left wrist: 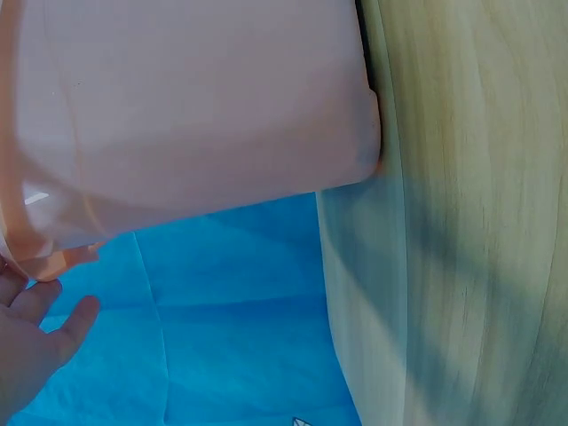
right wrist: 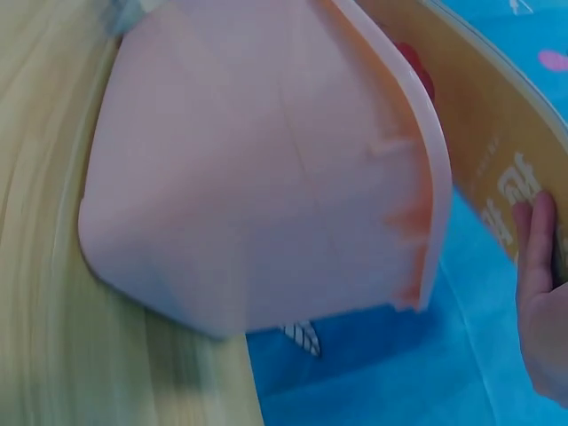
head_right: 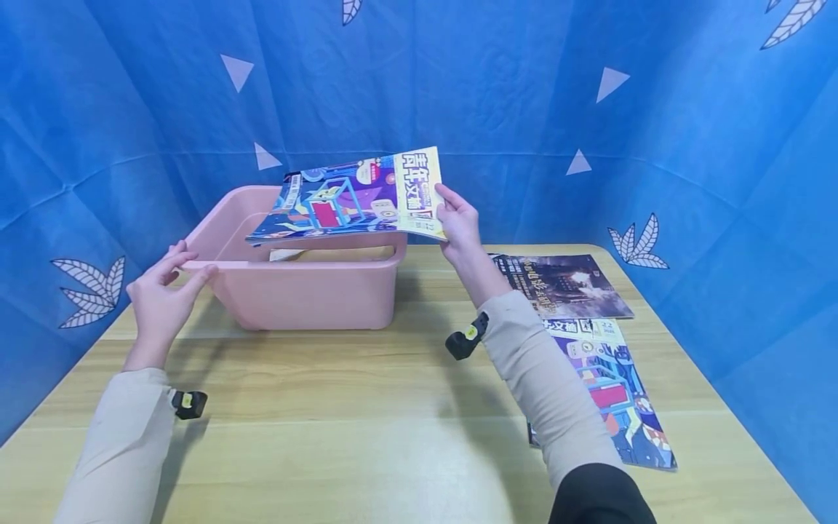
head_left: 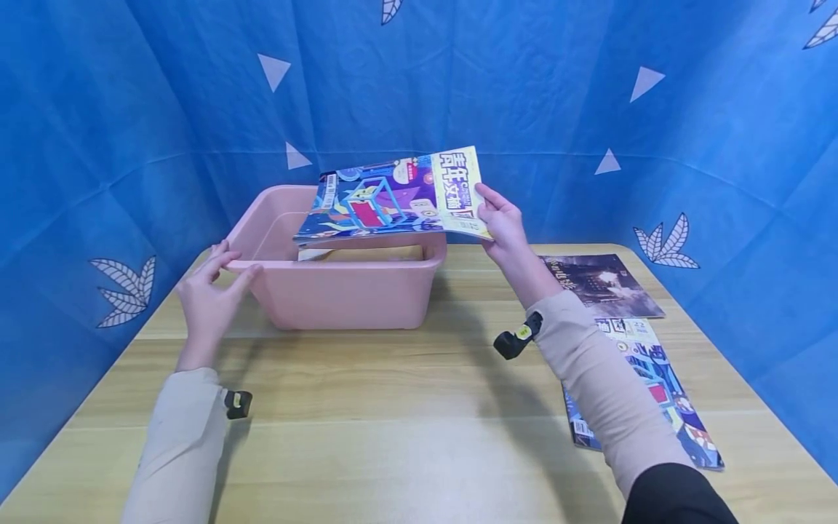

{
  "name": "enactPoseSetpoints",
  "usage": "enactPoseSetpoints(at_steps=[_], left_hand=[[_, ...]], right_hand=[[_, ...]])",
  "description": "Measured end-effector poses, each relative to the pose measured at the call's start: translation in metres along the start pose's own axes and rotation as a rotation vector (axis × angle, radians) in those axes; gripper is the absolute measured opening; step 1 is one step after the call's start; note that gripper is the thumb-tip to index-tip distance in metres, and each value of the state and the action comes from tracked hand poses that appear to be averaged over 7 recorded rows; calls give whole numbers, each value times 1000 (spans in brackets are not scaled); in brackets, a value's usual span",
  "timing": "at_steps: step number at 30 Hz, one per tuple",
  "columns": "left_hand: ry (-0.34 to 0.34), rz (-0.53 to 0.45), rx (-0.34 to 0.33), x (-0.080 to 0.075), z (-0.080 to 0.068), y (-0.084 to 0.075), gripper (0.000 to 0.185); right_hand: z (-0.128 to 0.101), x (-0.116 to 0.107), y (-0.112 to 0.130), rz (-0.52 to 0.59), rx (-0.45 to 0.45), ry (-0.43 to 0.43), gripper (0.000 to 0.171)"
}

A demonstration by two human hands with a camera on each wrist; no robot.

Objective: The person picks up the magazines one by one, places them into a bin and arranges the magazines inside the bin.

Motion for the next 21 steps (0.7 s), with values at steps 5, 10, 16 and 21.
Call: enactPoseSetpoints(at_steps=[5,10,16,21], left_hand=[[18,9,59,12,7,-22,44],[26,35,80,15,5,-43,44],[43,77,83,13,-1,-65,46],[47,114,102,13,-4,-83,47]], right_hand=[[0,-2,2,-17,-20,9,38],[0,-2,0,-54,-49,41,37],[-1,-4,0,-46,-16,29,36],[-4,-5,3,-45,-4,15,36]])
Point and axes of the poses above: each hand's wrist, its own z-axis towards the middle knuckle, its own x-axis out of the palm, y = z × x, the point moved 2 cm from there along z, towards the middle knuckle, and after that the axes turned 11 degrees about -y, right-handed, at the moved point
